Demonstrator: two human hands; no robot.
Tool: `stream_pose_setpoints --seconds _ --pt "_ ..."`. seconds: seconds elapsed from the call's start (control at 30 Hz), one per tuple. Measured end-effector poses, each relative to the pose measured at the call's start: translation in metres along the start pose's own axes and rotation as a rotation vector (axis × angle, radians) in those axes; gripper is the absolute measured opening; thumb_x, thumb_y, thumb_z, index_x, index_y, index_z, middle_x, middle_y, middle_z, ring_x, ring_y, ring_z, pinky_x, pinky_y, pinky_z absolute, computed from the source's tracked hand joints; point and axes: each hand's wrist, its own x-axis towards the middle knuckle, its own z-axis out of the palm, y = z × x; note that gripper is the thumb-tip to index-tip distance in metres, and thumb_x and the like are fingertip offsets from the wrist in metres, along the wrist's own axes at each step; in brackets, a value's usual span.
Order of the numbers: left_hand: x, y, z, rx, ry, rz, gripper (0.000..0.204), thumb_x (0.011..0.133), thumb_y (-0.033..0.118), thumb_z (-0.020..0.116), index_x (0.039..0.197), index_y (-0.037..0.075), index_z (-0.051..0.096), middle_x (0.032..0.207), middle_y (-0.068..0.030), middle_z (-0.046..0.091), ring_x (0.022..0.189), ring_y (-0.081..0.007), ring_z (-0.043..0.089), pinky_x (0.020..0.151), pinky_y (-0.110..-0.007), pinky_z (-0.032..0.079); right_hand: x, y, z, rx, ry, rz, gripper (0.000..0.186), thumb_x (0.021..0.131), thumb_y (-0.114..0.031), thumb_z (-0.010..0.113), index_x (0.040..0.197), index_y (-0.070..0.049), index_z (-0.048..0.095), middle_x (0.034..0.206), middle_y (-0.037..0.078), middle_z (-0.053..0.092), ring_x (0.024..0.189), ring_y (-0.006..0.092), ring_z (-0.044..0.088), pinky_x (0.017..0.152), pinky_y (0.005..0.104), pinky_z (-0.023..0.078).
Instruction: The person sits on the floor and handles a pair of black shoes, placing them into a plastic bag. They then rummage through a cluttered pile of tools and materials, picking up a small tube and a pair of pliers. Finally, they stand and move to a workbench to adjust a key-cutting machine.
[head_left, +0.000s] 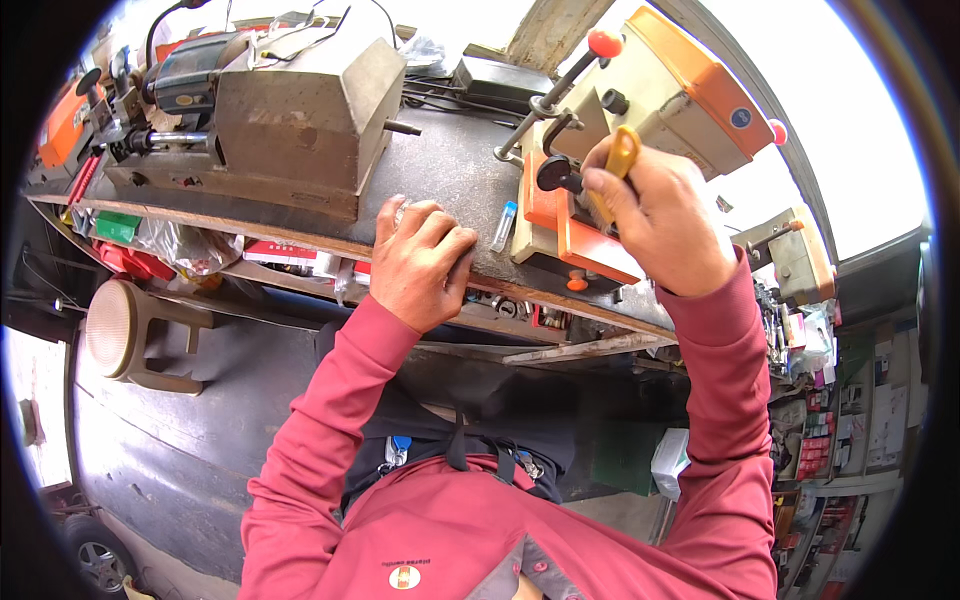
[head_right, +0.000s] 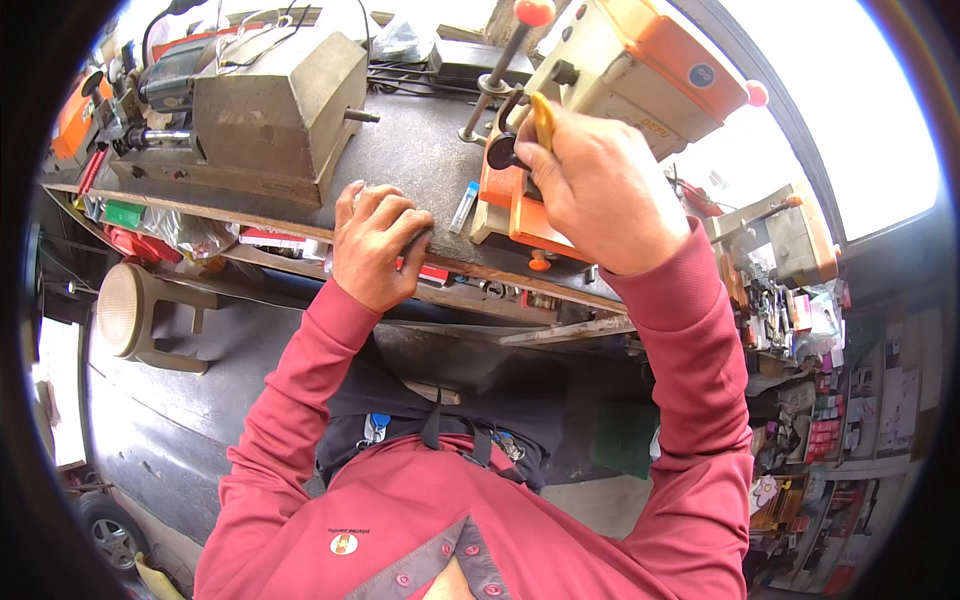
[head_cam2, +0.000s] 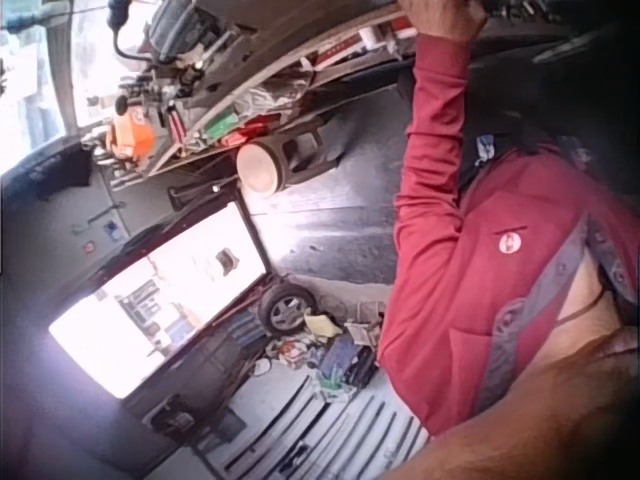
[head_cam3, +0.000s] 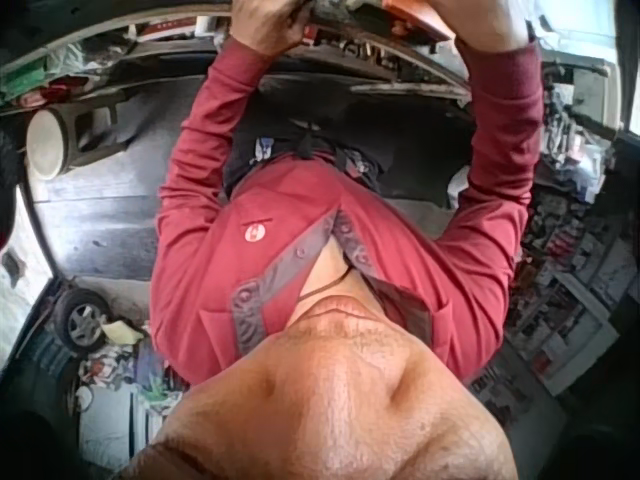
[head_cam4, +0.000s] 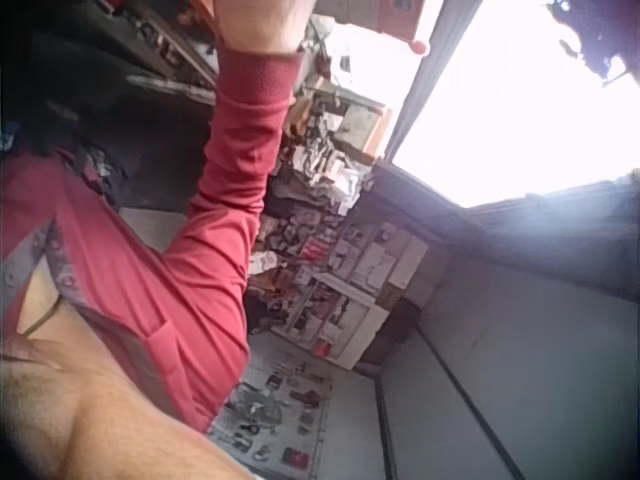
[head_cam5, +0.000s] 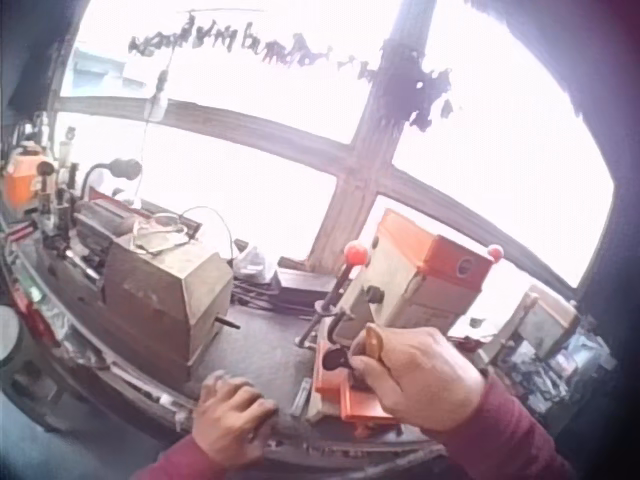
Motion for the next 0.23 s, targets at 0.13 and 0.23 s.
stream_pose_setpoints --seconds 0.13,0.23 --pt "-0.0010 -0.0017 -0.0007 -0.011 0.002 0.004 0.023 0.075 0.009 0.076 0.096 0.014 0.069 0.097 -0.0025 0.064 0.110 -0.0250 0.058 0.108 -0.052 0.034 0.0078 -0.0017 0.0140 -0.005 -0.023 -0.005 0.012 0.098 -0.009 0.060 0.100 0.002 0.065 0.073 0.013 0.066 0.065 0.0245 0.065 0.066 0.0332 0.051" --pt "-0.0027 -0.0040 -0.0016 -0.022 -0.015 0.005 0.023 0.076 0.010 0.076 0.097 0.014 0.069 0.099 -0.0029 0.064 0.113 -0.0257 0.058 0.108 -0.053 0.033 0.0101 -0.0026 0.0152 0.028 0.005 0.005 0.012 0.098 -0.010 0.060 0.099 0.001 0.065 0.075 0.012 0.068 0.066 0.0224 0.066 0.066 0.0337 0.052"
